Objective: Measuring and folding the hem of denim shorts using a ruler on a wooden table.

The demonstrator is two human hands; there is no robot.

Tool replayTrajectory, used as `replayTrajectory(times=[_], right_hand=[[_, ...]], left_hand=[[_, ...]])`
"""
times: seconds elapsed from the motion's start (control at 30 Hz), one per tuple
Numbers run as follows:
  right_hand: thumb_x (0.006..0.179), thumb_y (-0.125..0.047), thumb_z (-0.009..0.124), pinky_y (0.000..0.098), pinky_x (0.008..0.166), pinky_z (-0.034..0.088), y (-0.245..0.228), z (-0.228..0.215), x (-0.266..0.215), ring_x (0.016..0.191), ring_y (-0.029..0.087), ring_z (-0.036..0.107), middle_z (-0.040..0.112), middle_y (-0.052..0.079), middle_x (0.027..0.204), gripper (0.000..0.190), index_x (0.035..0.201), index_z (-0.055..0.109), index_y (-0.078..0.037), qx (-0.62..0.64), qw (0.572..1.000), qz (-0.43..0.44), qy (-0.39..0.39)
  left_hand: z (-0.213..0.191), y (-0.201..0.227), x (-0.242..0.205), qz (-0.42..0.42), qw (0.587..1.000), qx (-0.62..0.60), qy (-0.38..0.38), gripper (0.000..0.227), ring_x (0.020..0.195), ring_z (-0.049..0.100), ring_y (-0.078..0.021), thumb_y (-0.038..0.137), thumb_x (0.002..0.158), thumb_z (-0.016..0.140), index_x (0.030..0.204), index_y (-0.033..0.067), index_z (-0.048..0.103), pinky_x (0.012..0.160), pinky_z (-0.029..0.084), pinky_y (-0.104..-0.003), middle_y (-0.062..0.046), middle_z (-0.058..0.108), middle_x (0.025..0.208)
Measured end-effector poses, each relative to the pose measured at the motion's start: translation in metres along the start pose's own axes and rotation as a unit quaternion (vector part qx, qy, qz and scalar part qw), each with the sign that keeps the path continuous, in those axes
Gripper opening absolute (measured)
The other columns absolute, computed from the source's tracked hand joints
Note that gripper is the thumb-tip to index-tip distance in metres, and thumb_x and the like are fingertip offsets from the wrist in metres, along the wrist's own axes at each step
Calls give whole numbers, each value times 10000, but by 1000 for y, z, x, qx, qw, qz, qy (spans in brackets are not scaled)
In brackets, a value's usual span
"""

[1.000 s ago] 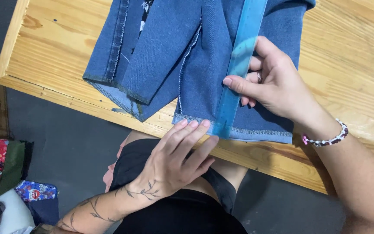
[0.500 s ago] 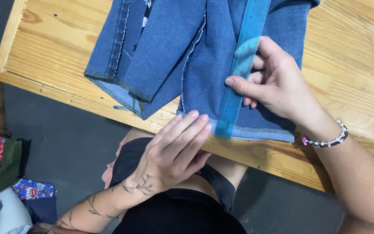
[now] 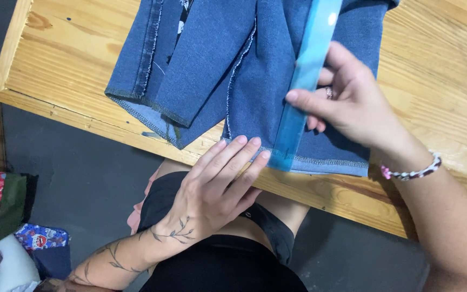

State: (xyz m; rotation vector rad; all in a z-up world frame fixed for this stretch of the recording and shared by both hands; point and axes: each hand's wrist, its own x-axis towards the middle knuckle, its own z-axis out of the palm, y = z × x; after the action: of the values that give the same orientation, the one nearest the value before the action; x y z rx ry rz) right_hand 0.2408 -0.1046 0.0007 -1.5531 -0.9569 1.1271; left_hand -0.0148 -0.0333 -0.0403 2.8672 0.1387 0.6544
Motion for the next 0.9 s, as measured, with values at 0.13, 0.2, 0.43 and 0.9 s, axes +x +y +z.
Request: replayTrajectory(times=[0.13,0.2,0.43,0.9], right_hand=[[964,-107,664,145,403,449,-7,-6,-5,467,47,522,564,-13,657,243,1106,467,-103,59,998,0,21],[970,-124,659,132,412,427,-11,-6,-8,474,39,506,543,-32,664,233,1097,464,-114,38,999,-17,29],[959,-82,657,132,399,486,-4,-11,-13,476,63,570,554,-2,699,297,1159,438,-97,20,999,-37,-1],[942,-90,688,171,403,498,-3,4,-9,488,77,586,562,0,733,312,1116,429,-103,-8,1000,11,15]], left_hand=[[0,6,2,4,999,53,0,480,1339,534,-247,397,1081,486,1441,84,538,1144,463,-397,-90,526,1464],[-2,7,1,5,999,46,-23,514,1358,522,-282,403,1065,560,1469,92,499,1153,456,-429,-96,495,1494],[-3,10,-5,13,995,85,-48,513,1393,471,-268,415,1061,556,1480,124,500,1166,411,-429,-85,476,1519],[3,3,-7,22,999,35,21,362,1337,541,-261,237,1050,623,1393,122,594,1131,470,-434,-72,547,1447]])
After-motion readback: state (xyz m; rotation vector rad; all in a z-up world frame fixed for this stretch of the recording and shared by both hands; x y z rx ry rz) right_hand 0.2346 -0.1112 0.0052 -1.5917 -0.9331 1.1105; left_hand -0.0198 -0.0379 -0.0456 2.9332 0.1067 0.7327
